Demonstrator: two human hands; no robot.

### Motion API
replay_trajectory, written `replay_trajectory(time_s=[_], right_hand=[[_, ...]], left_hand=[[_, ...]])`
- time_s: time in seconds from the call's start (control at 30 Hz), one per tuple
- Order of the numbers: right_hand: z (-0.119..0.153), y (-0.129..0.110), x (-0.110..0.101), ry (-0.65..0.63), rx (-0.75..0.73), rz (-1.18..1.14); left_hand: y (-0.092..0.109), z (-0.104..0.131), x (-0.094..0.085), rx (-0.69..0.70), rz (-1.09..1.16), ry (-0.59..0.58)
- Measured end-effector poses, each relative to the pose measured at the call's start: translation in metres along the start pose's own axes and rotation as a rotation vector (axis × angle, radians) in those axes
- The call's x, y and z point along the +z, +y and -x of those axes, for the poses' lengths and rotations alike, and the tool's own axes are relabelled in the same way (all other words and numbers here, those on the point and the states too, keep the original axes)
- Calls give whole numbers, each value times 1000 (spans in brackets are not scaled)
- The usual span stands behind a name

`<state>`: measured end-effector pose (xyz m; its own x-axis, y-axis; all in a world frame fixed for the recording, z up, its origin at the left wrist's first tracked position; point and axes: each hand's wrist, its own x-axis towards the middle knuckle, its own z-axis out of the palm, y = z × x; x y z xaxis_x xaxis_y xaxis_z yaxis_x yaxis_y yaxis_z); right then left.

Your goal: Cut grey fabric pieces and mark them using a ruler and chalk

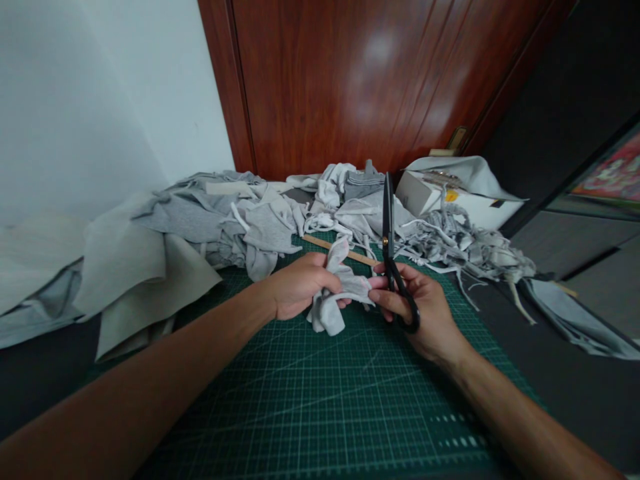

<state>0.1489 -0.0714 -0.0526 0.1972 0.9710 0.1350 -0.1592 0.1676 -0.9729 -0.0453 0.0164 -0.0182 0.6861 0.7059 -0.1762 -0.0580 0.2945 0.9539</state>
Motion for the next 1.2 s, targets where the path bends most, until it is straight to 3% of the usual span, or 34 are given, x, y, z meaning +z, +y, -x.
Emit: replay_trajectory(time_s=[0.3,0.47,0.6,0.8,1.07,1.2], right_hand=[[0,-3,2,12,-26,16],[0,-3,1,24,-38,19],[-1,-3,1,35,-41,19],[4,-7,4,35,-51,116],[12,-11,4,-266,-44,266],[14,-10,7,-333,-78,287]], left_hand=[[-3,6,14,39,31,-11],[-10,2,15,99,-65,105],[-13,1,15,121,-99,118],[0,4,11,209,-100,114],[26,5,-9,326,12,265],[32,5,-15,375,31,333]])
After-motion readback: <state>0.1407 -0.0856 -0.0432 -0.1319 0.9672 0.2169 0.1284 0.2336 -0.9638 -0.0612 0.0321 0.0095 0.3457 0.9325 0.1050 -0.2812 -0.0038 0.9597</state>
